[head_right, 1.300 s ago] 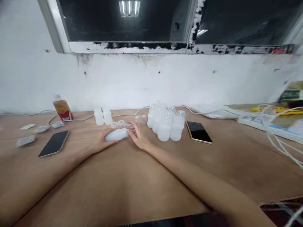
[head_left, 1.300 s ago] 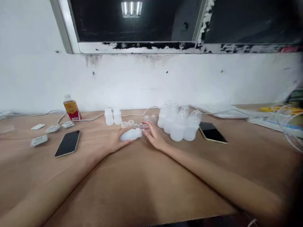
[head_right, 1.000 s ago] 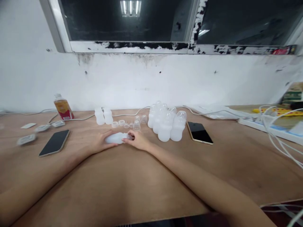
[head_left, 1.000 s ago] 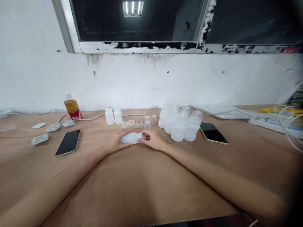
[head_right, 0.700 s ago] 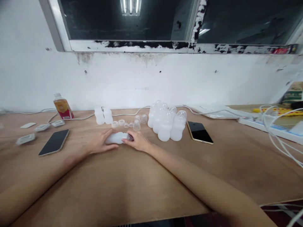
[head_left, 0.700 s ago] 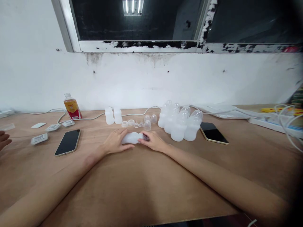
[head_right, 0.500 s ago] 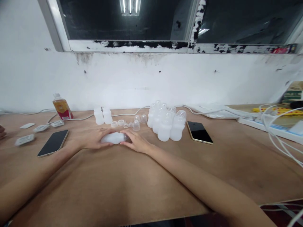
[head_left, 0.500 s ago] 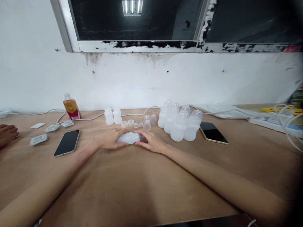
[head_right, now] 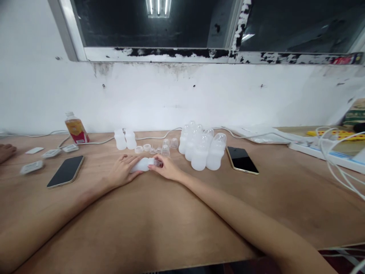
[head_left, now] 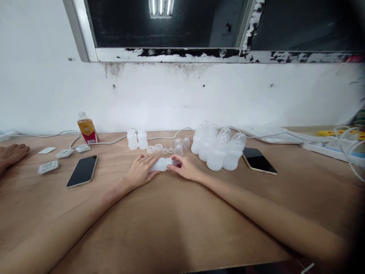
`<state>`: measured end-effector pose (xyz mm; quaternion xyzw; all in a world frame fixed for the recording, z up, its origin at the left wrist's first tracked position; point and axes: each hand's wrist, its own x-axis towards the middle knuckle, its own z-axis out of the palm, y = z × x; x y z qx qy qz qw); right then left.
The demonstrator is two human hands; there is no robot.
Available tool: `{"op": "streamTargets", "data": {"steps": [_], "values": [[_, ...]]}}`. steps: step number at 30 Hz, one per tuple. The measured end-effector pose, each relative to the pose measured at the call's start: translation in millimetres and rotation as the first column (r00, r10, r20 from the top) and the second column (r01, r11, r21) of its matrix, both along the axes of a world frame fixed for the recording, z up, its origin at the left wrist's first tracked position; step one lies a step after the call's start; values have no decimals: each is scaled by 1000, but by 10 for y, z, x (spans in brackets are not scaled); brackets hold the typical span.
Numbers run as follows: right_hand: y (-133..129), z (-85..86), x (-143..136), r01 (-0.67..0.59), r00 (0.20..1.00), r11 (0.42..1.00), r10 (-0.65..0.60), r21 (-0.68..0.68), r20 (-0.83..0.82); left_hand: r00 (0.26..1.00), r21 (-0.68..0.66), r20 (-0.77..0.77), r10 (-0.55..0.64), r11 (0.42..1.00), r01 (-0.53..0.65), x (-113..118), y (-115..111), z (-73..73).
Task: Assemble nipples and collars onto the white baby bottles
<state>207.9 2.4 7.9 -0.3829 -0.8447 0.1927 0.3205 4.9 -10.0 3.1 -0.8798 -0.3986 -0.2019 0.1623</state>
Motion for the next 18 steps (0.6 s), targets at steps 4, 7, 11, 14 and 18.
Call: {"op": "streamTargets", "data": {"steps": [4,7,11,14,18], "values": [[40,-23,17,53,998,982,-47,179,-35,992,-30,125,29,999,-26,22,34,-44],[151,-61,101,169,985,918,-145,358,-93,953,-111,299,56,994,-24,4,81,-66],[339,-120,249,262,927,839,-356,476,118,847,-298,505,166,955,-10,-45,158,-65],[334,-122,264,229,908,859,-358,459,217,775,-387,580,251,922,-9,-64,199,-54],[60,-59,86,48,956,904,-165,425,244,738,-402,625,256,915,23,-54,197,-45]]}}
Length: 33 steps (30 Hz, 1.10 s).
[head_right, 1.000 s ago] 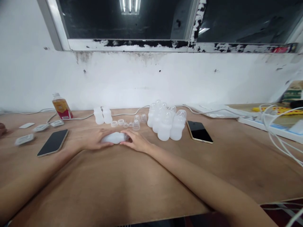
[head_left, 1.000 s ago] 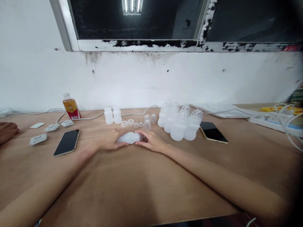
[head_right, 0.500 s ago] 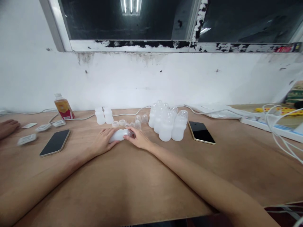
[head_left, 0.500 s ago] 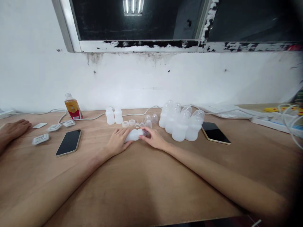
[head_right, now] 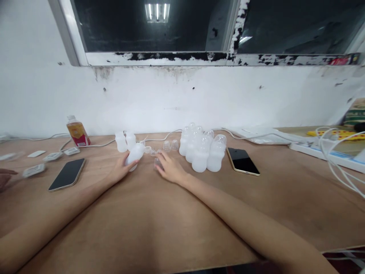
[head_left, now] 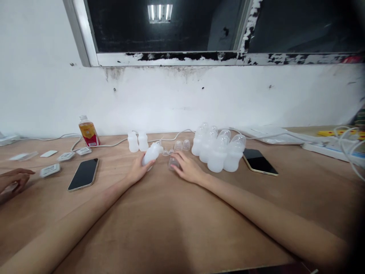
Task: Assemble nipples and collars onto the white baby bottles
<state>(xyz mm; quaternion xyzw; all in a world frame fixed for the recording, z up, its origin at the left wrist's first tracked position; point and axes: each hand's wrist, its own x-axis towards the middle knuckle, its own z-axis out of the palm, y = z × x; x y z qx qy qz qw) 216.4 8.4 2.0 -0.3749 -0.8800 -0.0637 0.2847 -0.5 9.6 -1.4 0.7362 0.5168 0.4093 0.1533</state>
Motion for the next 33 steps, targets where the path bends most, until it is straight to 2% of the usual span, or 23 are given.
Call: {"op": "streamTargets", "data": {"steps": [4,7,9,11,12,14,16,17,18,20,26,28,31,33], "values": [[-275,34,-228,-123,990,991,126,-48,65,999,18,-13,-39,999,39,19,-33,6],[-320,34,-302,-211,976,958,219,-195,21,998,28,-17,-59,998,59,19,-38,8],[-272,27,-297,-272,962,915,247,-299,-121,998,30,-17,-56,998,56,13,-35,12],[-171,11,-257,-331,900,848,153,-414,-407,998,22,-31,-54,998,55,9,-34,18],[-107,-1,-228,-376,816,799,45,-469,-576,998,12,-41,-51,999,51,8,-36,20],[31,-27,-158,-505,527,680,-245,-532,-814,997,-3,-71,-30,1000,30,9,-40,20],[149,-49,-87,-617,255,594,-470,-517,-845,995,8,-103,-1,1000,2,12,-42,10],[191,-58,-58,-653,175,568,-530,-500,-830,993,24,-116,9,1000,-6,13,-41,1],[219,-64,-37,-679,132,550,-561,-487,-817,992,40,-127,11,999,-6,14,-37,-8],[236,-67,-17,-704,115,534,-564,-467,-818,990,63,-138,-2,998,11,12,-29,-26],[153,-33,-66,-702,148,546,-515,-456,-844,979,106,-200,25,994,-4,23,-59,-13],[110,-19,-97,-732,206,524,-438,-434,-875,969,113,-248,13,994,15,35,-93,-2],[45,-11,-144,-763,337,469,-298,-444,-893,947,125,-320,0,991,42,45,-135,-5],[19,-14,-164,-751,399,456,-262,-477,-879,933,134,-360,2,990,50,40,-151,-14]]}}
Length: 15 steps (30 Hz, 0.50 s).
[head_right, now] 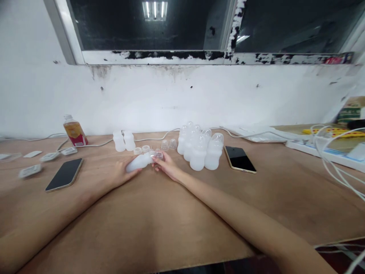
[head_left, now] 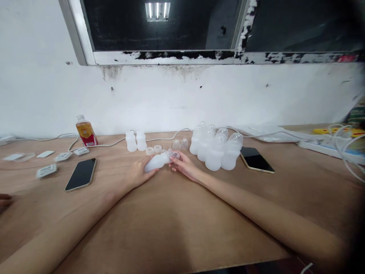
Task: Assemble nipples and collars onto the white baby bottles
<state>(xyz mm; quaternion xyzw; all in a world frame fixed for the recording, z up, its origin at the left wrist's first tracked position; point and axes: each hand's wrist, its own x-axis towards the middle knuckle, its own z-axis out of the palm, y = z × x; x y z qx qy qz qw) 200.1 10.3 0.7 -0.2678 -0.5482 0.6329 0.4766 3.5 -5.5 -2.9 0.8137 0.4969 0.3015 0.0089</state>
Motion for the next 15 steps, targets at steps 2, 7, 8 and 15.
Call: {"op": "streamTargets", "data": {"steps": [2,7,8,15], "values": [[-8,-6,-7,12,999,1000,-13,18,39,999,18,-40,-5,1000,6,-11,-12,-4],[-1,-22,8,45,979,995,-61,89,193,986,84,-165,0,996,14,-25,-62,30],[1,-27,11,42,973,994,-64,100,223,984,92,-180,-1,996,18,-23,-73,38],[23,-68,28,18,952,986,-68,167,300,975,127,-219,18,992,10,-7,-120,50]]}}
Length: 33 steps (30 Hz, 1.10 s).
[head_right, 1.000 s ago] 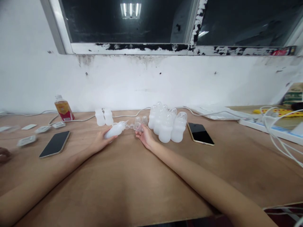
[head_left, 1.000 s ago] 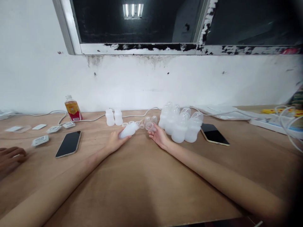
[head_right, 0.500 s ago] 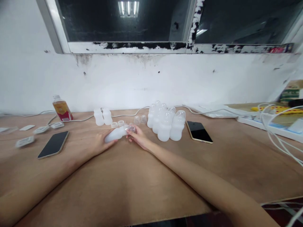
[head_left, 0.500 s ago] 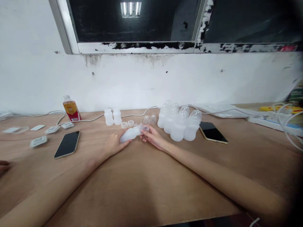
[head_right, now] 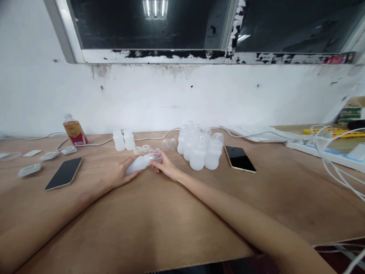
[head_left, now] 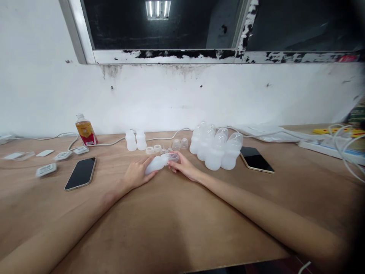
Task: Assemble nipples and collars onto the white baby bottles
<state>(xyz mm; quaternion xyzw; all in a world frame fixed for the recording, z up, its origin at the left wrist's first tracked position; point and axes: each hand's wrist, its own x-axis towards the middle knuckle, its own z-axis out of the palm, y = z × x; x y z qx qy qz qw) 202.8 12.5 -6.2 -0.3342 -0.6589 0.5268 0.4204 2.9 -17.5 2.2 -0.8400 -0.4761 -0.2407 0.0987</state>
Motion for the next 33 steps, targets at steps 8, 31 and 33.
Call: {"op": "streamTargets", "data": {"steps": [8,31,33], "values": [[-66,67,22,-79,997,996,79,29,-7,994,-127,-16,-108,986,106,-39,0,120],[-252,982,192,-114,763,803,-306,585,569,916,-229,267,-298,904,361,110,61,68],[-158,1058,291,-95,644,750,-455,654,615,941,-196,132,-312,922,333,115,91,-10]]}}
